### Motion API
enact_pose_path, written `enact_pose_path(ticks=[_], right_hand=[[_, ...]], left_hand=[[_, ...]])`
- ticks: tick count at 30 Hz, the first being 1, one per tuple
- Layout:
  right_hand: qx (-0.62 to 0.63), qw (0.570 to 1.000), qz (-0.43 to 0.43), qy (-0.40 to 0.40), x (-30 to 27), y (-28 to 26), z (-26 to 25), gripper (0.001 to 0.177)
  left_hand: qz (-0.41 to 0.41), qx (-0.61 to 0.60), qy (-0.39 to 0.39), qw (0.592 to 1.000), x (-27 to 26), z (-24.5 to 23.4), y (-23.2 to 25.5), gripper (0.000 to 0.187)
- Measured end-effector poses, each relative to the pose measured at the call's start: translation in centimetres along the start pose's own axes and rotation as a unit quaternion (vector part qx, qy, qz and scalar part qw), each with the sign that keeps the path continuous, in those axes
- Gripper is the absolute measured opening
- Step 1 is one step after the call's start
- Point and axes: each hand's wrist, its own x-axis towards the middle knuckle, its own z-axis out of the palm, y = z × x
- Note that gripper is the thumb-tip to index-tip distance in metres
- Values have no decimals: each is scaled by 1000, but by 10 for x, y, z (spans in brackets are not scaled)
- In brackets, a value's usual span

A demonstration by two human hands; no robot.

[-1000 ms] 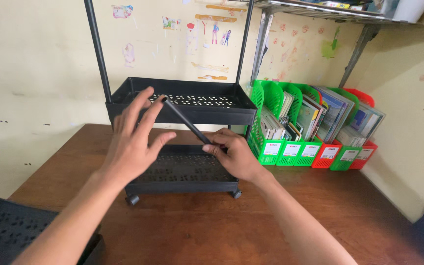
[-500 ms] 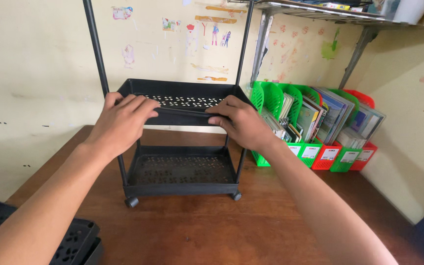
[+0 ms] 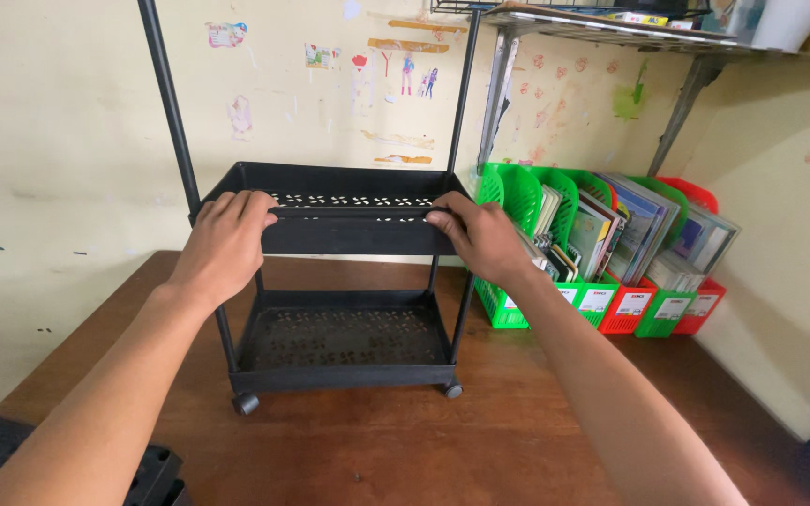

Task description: The person assembles a black plastic rolling shelf by inserting vertical metal poles into the corner holes of the trays. They secure each pole by pressing it into place and then add additional trays to complete the structure.

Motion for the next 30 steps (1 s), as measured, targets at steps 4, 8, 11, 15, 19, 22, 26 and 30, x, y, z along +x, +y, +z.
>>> enact_pose_path(ticks=[4,8,11,15,19,22,26,30], right_hand=[[13,1000,1,8,-1,-12,-4,30],[29,999,-26,7,-1,-34,-7,29],[20,999,5,-26,0,-51,-11,30],[112,993,-33,15,3,-71,-16,32],[223,974,-6,30,7,-87,-21,35],[294,950,-82,70,9,-85,-26,39],[346,920,-126,134,18,-63,-25,35],[231,945,33,228,31,-27,-6,29]], left_hand=[[-57,-19,-54,997,3,-5,0,15],[-130,-9,-128,983,4,-15,6,32],[-110,-23,-130,985,5,-22,17,39],[0,-70,-37,997,13,-26,41,46],[-84,-137,-71,984,29,-24,69,32],[-85,-276,11,957,41,-19,86,28],[-113,-410,61,903,57,-11,104,25],[-140,-509,30,849,69,-5,122,32]])
